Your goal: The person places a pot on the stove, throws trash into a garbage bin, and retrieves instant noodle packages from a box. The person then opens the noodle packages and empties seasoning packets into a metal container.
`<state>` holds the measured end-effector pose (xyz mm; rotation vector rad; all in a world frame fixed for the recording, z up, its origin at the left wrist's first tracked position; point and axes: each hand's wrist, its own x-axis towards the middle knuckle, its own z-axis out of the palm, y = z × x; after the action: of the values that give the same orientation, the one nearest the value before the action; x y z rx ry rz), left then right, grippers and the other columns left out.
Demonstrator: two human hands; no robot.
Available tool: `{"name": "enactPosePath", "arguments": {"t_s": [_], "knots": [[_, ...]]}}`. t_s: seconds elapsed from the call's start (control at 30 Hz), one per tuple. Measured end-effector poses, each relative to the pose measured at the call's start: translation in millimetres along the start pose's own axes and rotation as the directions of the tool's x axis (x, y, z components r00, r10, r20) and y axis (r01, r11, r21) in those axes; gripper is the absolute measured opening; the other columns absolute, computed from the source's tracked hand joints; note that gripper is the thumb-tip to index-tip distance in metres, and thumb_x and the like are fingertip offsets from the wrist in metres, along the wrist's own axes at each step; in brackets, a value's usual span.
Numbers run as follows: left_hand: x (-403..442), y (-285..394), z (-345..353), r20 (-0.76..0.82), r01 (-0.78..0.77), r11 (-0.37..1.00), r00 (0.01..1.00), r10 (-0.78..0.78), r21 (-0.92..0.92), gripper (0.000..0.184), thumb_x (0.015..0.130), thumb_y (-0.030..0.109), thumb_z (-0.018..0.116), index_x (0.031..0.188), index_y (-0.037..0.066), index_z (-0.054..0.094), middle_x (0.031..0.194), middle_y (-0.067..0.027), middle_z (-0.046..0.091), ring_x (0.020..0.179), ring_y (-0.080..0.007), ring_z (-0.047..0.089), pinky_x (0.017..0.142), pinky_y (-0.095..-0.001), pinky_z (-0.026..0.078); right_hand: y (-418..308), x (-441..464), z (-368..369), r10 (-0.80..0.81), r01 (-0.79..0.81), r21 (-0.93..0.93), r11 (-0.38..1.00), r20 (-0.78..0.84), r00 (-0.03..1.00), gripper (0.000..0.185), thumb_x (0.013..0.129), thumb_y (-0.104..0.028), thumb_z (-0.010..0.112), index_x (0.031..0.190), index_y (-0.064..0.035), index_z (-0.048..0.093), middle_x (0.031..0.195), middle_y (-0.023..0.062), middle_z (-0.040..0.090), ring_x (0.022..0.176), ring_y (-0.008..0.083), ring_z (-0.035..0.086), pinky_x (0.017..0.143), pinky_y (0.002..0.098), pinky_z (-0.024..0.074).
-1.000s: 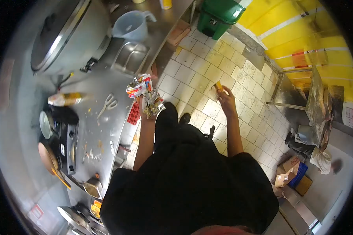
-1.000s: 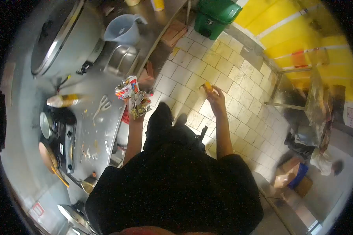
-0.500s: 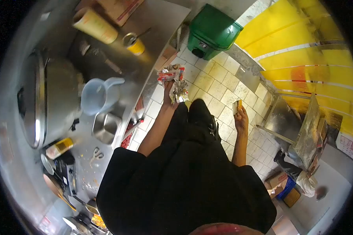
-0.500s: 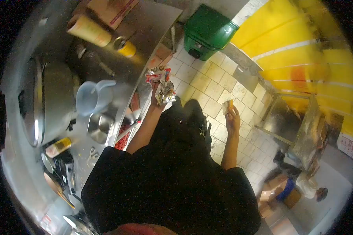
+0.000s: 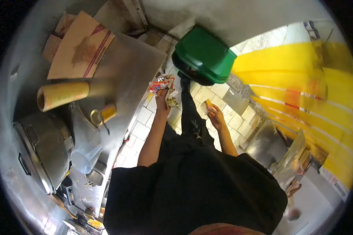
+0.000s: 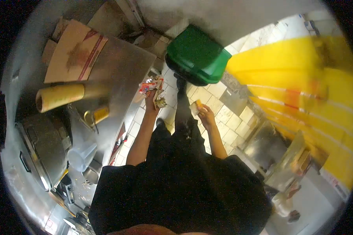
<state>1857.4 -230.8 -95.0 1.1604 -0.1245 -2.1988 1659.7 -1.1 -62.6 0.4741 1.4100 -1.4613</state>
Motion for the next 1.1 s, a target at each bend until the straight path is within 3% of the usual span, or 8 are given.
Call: {"name": "enactPosePath", "arguments": {"t_s": [0.23, 0.33, 0.4, 0.5, 0.63, 0.77, 1.0, 1.1], "knots": [[176.9, -109.1, 55.8, -0.128, -0.126, 0.797, 0.961, 0.247, 0.591, 0.036, 0.070, 0.000, 0.079, 0.103, 0.002, 0.063, 0.094, -0.0129, 0.069, 0.089, -0.0280, 0.068, 0.079, -0.0368, 0.054, -43.8, 154.3, 33.7, -0.278, 0.217, -0.333, 0.918, -0.147, 0.949, 0.037, 0.087, -0.004, 0.073, 0.119, -0.0012, 0.054, 0.103, 0.0102, 0.062, 0.088, 0.0170, 0.063, 0.077, 0.0280, 0.0532], [291.2, -188.5, 39.4, -0.027, -0.350, 0.551, 0.826, 0.562, 0.758, 0.083, 0.063, 0.026, 0.088, 0.134, 0.005, 0.050, 0.132, -0.0221, 0.056, 0.118, -0.0396, 0.057, 0.097, -0.0490, 0.047, -63.3, 216.1, 51.3, -0.500, 0.388, -0.526, 0.757, -0.085, 0.862, 0.041, 0.085, -0.005, 0.074, 0.120, -0.0003, 0.054, 0.099, 0.0088, 0.060, 0.094, 0.0204, 0.062, 0.084, 0.0342, 0.0521], [290.5, -174.8, 83.7, -0.120, 0.141, -0.003, 0.852, 0.509, 0.990, 0.118, 0.058, 0.048, 0.089, 0.152, 0.008, 0.030, 0.152, -0.0222, 0.037, 0.141, -0.0439, 0.033, 0.113, -0.0575, 0.028, -49.6, 281.0, 25.8, -0.639, 0.519, -0.662, 0.541, 0.078, 0.765, 0.044, 0.085, -0.004, 0.073, 0.124, 0.0002, 0.052, 0.103, 0.0102, 0.061, 0.095, 0.0243, 0.061, 0.088, 0.0350, 0.0492], [311.5, -181.5, 71.9, -0.110, 0.119, 0.008, 0.887, 0.449, 0.993, 0.156, 0.044, 0.080, 0.080, 0.160, 0.011, 0.001, 0.166, -0.0204, 0.004, 0.151, -0.0451, 0.001, 0.117, -0.0635, 0.007, -28.7, 356.0, -18.5, -0.728, 0.509, -0.805, 0.305, 0.147, 0.669, 0.047, 0.086, -0.006, 0.073, 0.127, 0.0008, 0.051, 0.106, 0.0113, 0.063, 0.096, 0.0246, 0.061, 0.091, 0.0345, 0.0479], [263.4, -136.5, 82.9, 0.069, -0.099, 0.051, 0.909, 0.410, 0.994, 0.142, 0.059, 0.074, 0.079, 0.160, 0.014, -0.001, 0.166, -0.0204, -0.006, 0.151, -0.0451, -0.003, 0.111, -0.0734, 0.004, -37.3, 300.9, 14.6, -0.577, 0.444, -0.817, 0.368, 0.174, 0.798, 0.048, 0.088, -0.011, 0.073, 0.128, 0.0017, 0.051, 0.106, 0.0117, 0.066, 0.097, 0.0227, 0.062, 0.091, 0.0339, 0.0483], [175.2, -139.0, -1.2, 0.379, -0.470, 0.046, 0.762, 0.525, 0.881, 0.068, 0.083, 0.029, 0.077, 0.141, 0.006, 0.048, 0.136, -0.0207, 0.056, 0.128, -0.0377, 0.053, 0.101, -0.0419, 0.047, -4.6, 227.3, -27.8, -0.284, 0.628, -0.769, 0.117, 0.580, 0.763, 0.040, 0.090, -0.018, 0.071, 0.122, 0.0029, 0.059, 0.111, 0.0159, 0.069, 0.103, 0.0249, 0.065, 0.092, 0.0345, 0.0501], [-179.2, -126.7, -194.8, -0.576, 0.163, 0.762, 0.755, 0.312, 0.626, 0.041, 0.094, 0.039, 0.062, 0.073, 0.005, 0.068, 0.062, -0.0091, 0.067, 0.059, -0.0207, 0.067, 0.060, -0.0356, 0.052, 59.2, 191.3, -72.7, 0.450, 0.600, -0.689, -0.407, 0.421, 0.788, 0.041, 0.092, -0.036, 0.065, 0.111, 0.0003, 0.067, 0.112, 0.0224, 0.068, 0.106, 0.0416, 0.063, 0.093, 0.0470, 0.0493], [-257.3, -248.0, -368.3, -0.410, 0.036, 0.441, 0.440, 0.799, 0.897, 0.026, 0.090, 0.029, 0.060, 0.090, 0.005, 0.070, 0.071, -0.0136, 0.071, 0.075, -0.0312, 0.071, 0.070, -0.0427, 0.055, 106.0, 148.3, -17.9, 0.500, 0.653, -0.522, -0.549, 0.421, 0.757, 0.040, 0.094, -0.038, 0.063, 0.105, -0.0008, 0.069, 0.104, 0.0220, 0.069, 0.098, 0.0390, 0.065, 0.090, 0.0456, 0.0501]]}}
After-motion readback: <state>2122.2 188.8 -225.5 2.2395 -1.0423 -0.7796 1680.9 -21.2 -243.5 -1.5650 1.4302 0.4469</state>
